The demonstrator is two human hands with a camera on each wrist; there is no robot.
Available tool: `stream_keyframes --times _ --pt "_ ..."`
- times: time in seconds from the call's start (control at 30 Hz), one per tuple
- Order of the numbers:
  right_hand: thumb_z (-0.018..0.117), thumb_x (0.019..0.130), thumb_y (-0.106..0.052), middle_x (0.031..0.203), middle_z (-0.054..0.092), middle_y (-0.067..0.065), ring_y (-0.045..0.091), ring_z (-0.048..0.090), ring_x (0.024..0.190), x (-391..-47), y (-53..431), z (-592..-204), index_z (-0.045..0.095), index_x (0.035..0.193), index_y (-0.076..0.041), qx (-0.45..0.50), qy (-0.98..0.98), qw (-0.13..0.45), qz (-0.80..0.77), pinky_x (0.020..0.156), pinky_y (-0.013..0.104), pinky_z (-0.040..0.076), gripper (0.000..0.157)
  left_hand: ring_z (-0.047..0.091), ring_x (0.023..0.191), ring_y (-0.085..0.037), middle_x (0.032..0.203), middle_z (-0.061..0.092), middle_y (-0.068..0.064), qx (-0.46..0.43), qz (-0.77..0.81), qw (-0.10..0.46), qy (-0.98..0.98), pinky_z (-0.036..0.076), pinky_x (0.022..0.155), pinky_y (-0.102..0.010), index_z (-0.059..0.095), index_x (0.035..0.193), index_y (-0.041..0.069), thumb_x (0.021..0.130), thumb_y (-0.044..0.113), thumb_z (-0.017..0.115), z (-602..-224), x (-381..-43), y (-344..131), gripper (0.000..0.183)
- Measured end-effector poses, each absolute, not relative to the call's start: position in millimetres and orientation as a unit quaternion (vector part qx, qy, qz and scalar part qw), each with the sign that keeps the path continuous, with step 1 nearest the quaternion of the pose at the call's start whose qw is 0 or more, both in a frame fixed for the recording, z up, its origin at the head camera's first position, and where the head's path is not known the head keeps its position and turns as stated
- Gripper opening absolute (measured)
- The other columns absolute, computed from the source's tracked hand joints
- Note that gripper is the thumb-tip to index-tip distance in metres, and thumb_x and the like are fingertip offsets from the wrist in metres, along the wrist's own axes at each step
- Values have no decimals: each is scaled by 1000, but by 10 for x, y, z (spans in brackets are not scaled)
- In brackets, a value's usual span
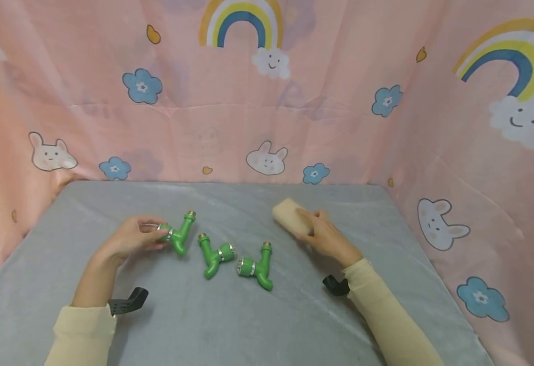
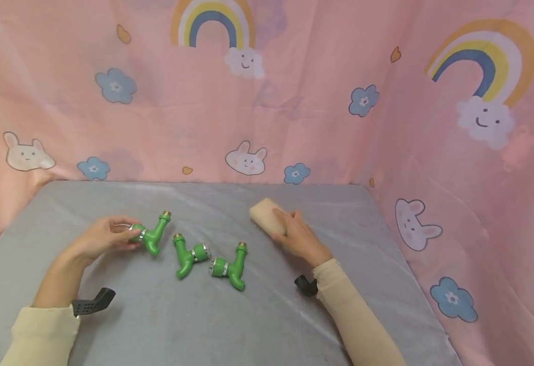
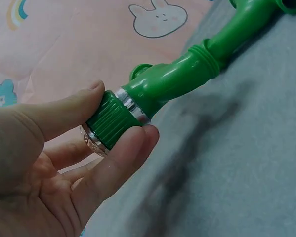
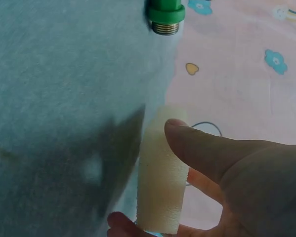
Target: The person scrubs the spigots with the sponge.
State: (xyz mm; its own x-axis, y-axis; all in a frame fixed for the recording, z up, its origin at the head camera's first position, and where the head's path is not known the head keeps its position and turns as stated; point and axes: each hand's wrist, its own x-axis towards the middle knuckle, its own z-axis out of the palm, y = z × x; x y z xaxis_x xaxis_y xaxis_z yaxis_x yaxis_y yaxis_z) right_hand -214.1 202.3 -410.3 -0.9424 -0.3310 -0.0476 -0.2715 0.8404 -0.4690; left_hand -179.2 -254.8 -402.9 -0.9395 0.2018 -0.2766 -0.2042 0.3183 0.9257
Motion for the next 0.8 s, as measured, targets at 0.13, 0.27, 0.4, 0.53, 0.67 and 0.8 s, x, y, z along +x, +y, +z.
stream_keyframes --times 0.13,0.27,0.4,0.53,0.67,0.8 --pt "69 97 -26 132 48 28 31 58 103 -2151 2040 -4155 34 158 -11 -162 961 83 -209 86 47 51 71 74 82 -12 97 76 -7 -6 562 189 805 63 77 -29 50 134 -16 99 14 66 -4110 -1802 -2554 48" --pt "72 95 -29 131 54 27 29 57 100 -2159 2058 -4190 36 157 -11 -176 964 88 -181 81 45 51 73 67 82 -10 117 72 -23 9 493 180 851 61 68 -30 55 135 -12 99 21 66 -4137 -1789 -2571 49" --pt "71 95 -33 132 56 25 28 56 102 -2175 2071 -4208 36 157 -12 -178 964 86 -177 81 45 51 75 60 92 -20 135 59 -33 23 422 164 891 55 67 -32 59 134 -7 100 27 65 -4122 -1773 -2577 49" --pt "64 98 -40 142 50 28 39 54 120 -2194 2068 -4209 36 157 -8 -162 967 61 -184 94 57 51 72 61 111 -40 138 54 -37 30 374 143 916 58 79 -43 57 137 -7 102 30 61 -4088 -1746 -2544 50" --pt "61 98 -49 155 33 31 49 38 141 -2217 2062 -4183 33 157 -8 -138 972 8 -189 105 69 42 77 39 139 -56 151 39 -37 27 337 95 936 41 107 -68 42 150 -3 106 41 51 -4017 -1718 -2455 63" --pt "59 95 -61 165 13 28 51 13 153 -2242 2041 -4160 19 163 -18 -112 975 -23 -188 114 76 24 89 8 150 -58 164 12 -34 37 281 14 959 16 115 -77 20 161 6 104 54 47 -3978 -1702 -2332 79"
